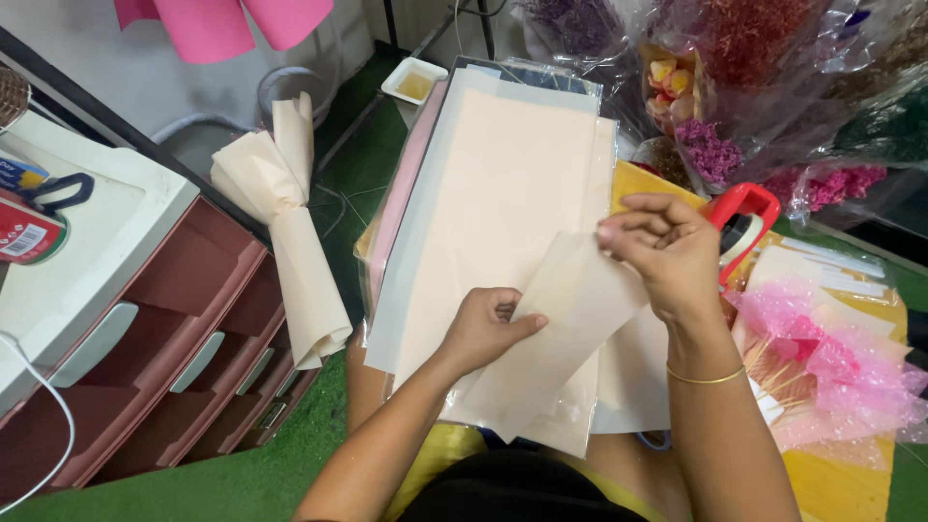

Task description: The person handles and aligns sheets of thin beige wrapping paper on a table, shifting individual pieces by hand to layer and align them.

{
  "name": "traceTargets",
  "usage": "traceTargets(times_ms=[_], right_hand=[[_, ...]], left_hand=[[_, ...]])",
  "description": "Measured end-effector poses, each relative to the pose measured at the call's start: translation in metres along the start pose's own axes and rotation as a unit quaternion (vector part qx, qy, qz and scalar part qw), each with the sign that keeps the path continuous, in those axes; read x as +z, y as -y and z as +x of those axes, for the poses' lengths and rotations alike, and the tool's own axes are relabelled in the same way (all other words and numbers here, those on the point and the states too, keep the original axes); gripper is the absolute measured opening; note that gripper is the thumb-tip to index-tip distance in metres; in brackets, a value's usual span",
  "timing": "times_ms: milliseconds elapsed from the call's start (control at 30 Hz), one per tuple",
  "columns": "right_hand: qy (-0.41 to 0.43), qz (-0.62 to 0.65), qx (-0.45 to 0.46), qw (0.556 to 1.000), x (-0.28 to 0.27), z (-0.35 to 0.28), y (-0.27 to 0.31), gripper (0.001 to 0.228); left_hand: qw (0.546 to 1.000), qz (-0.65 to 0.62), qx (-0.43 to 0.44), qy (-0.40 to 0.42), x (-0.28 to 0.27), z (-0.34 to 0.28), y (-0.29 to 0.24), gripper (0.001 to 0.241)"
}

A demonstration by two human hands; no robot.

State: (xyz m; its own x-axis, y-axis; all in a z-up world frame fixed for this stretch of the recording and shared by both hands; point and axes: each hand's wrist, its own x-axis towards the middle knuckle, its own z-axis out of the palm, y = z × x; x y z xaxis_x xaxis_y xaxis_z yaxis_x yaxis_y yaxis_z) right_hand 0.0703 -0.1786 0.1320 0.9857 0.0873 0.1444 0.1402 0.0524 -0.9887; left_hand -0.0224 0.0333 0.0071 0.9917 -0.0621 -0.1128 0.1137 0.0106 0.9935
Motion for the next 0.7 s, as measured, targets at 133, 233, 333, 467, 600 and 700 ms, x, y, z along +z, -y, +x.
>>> traceTargets(times_ms=[133, 233, 333, 467, 600, 700], right_hand=[[-0.095, 0.0, -0.068, 0.993, -0.02, 0.01, -0.027, 0.037], [-0.106, -0.09, -0.022, 0.99, -0.038, -0.003, -0.105, 0.019], [-0.027, -0.373, 0.116, 0.92, -0.019, -0.034, -0.13, 0.025], [-0.01, -0.552, 0.131, 0.823, 0.011, -0.035, -0.092, 0.065], [-0.004, -0.531, 0.168, 0.83, -0.017, -0.016, -0.144, 0.062], [-0.044, -0.473, 0.182, 0.861, -0.031, -0.014, -0.154, 0.038]], left_hand=[[0.993, -0.074, -0.032, -0.091, -0.026, 0.003, 0.006, 0.022], [0.967, -0.042, -0.063, -0.242, -0.082, -0.001, -0.013, 0.027], [0.934, -0.092, -0.064, -0.338, -0.117, -0.009, -0.025, 0.036], [0.928, -0.069, -0.08, -0.358, -0.137, -0.025, -0.022, 0.032], [0.92, -0.07, -0.07, -0.378, -0.139, -0.027, -0.009, 0.034], [0.92, -0.085, -0.07, -0.375, -0.135, -0.028, -0.004, 0.034]])
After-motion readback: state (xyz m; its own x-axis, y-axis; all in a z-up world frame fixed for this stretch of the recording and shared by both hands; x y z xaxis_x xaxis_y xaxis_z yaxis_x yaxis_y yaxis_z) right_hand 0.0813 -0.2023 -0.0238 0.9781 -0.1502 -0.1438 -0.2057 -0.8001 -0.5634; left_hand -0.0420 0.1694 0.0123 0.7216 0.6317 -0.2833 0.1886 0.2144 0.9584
